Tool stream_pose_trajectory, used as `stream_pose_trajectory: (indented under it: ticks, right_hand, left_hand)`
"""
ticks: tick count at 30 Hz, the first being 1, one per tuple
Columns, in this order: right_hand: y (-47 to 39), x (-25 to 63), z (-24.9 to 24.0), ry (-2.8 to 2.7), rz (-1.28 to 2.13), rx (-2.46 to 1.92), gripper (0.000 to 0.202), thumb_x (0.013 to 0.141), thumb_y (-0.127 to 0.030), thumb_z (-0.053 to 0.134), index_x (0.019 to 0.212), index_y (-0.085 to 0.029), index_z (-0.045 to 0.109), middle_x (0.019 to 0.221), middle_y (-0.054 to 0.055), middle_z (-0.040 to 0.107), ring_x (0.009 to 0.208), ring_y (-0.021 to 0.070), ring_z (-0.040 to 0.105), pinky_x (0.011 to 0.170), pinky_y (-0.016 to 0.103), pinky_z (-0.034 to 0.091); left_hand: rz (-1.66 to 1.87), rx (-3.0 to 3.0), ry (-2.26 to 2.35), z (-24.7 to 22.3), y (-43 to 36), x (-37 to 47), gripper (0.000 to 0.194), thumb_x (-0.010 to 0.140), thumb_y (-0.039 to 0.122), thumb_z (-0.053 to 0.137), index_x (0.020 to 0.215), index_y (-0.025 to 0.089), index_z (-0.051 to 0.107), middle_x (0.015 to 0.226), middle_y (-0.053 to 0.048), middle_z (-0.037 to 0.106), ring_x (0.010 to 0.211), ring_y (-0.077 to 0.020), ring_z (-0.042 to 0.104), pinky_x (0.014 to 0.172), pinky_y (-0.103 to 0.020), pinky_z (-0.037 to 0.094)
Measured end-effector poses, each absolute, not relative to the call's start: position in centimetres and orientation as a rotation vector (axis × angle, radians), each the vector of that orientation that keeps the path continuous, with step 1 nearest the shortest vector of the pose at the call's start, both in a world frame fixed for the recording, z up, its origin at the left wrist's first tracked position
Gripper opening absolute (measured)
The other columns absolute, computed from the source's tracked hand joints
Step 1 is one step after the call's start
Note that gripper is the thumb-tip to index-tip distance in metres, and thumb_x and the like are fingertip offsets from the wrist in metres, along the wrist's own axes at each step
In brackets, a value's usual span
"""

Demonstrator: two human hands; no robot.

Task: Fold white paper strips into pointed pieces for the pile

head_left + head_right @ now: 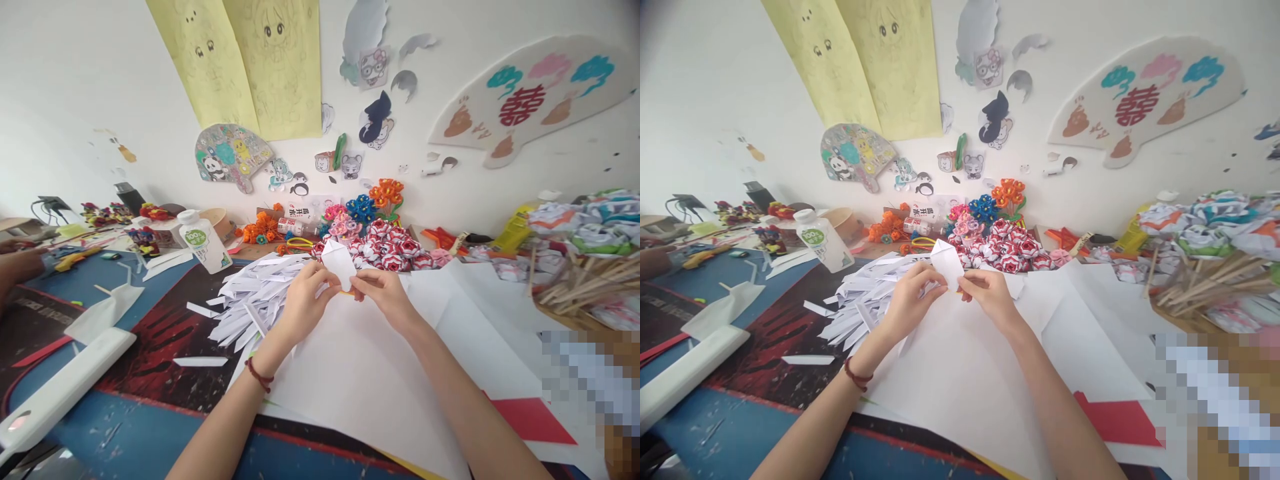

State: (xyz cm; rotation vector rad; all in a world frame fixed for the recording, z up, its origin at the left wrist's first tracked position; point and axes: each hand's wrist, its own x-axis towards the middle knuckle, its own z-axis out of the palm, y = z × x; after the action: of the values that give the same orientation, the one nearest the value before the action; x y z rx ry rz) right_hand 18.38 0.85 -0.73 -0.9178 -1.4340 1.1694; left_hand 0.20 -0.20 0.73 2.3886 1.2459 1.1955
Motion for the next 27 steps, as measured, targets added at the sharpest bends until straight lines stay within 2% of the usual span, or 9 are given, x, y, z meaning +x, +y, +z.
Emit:
stream_pose_trajectory:
  ticks: [2, 6, 13, 22, 27]
  right_hand:
    - [0.7, 18.3, -0.6, -1.425, 1.16, -0.919, 0.025, 0.078, -0.039, 0.066, 0.071, -0.015, 0.067, 0.06, 0.001, 0.06, 0.057, 0.0126, 0.053, 0.058, 0.027, 0.043]
    - [0.6, 18.1, -0.6, -1.401, 1.161, -0.909, 0.023, 0.077, -0.037, 0.068, 0.073, -0.014, 0.069, 0.059, 0.001, 0.061, 0.055, 0.0122, 0.053, 0.057, 0.026, 0.044]
    - [0.5, 17.7, -0.8, -1.373, 1.23, -0.895, 0.02, 0.075, -0.033, 0.071, 0.077, -0.014, 0.073, 0.064, 0.003, 0.066, 0.055, 0.0124, 0.057, 0.054, 0.026, 0.043]
    - [0.5, 17.5, -1.1, -1.38, 1.317, -0.905, 0.024, 0.075, -0.034, 0.07, 0.086, -0.012, 0.071, 0.082, 0.01, 0.072, 0.06, 0.0167, 0.065, 0.054, 0.027, 0.046]
    - [0.6, 17.4, -1.2, -1.422, 1.341, -0.902, 0.026, 0.076, -0.032, 0.069, 0.093, -0.012, 0.07, 0.082, 0.009, 0.072, 0.06, 0.0161, 0.065, 0.055, 0.027, 0.046]
  left_hand:
    - [1.23, 2.269, 1.246, 0.9, -0.2, 0.3, 0.006, 0.086, 0.024, 0.059, 0.089, 0.019, 0.061, 0.088, -0.003, 0.055, 0.077, -0.0143, 0.05, 0.07, -0.025, 0.041]
    - [1.311, 2.119, 1.255, 0.8, -0.2, 0.5, 0.015, 0.084, 0.024, 0.06, 0.098, 0.02, 0.056, 0.091, -0.002, 0.056, 0.07, -0.0122, 0.047, 0.065, -0.024, 0.04]
    - [1.288, 1.998, 1.208, 0.4, -0.2, 0.7, 0.007, 0.088, 0.025, 0.054, 0.09, 0.019, 0.057, 0.085, -0.001, 0.061, 0.069, -0.0113, 0.053, 0.061, -0.022, 0.04]
    - [1.413, 1.903, 1.187, 0.4, -0.6, 1.3, 0.006, 0.085, 0.017, 0.054, 0.09, 0.017, 0.058, 0.076, 0.0, 0.059, 0.067, -0.0107, 0.054, 0.065, -0.022, 0.044]
    - [1.386, 1.929, 1.198, 0.4, -0.6, 1.3, 0.006, 0.084, 0.016, 0.055, 0.089, 0.017, 0.059, 0.071, 0.001, 0.056, 0.066, -0.0105, 0.054, 0.066, -0.022, 0.044]
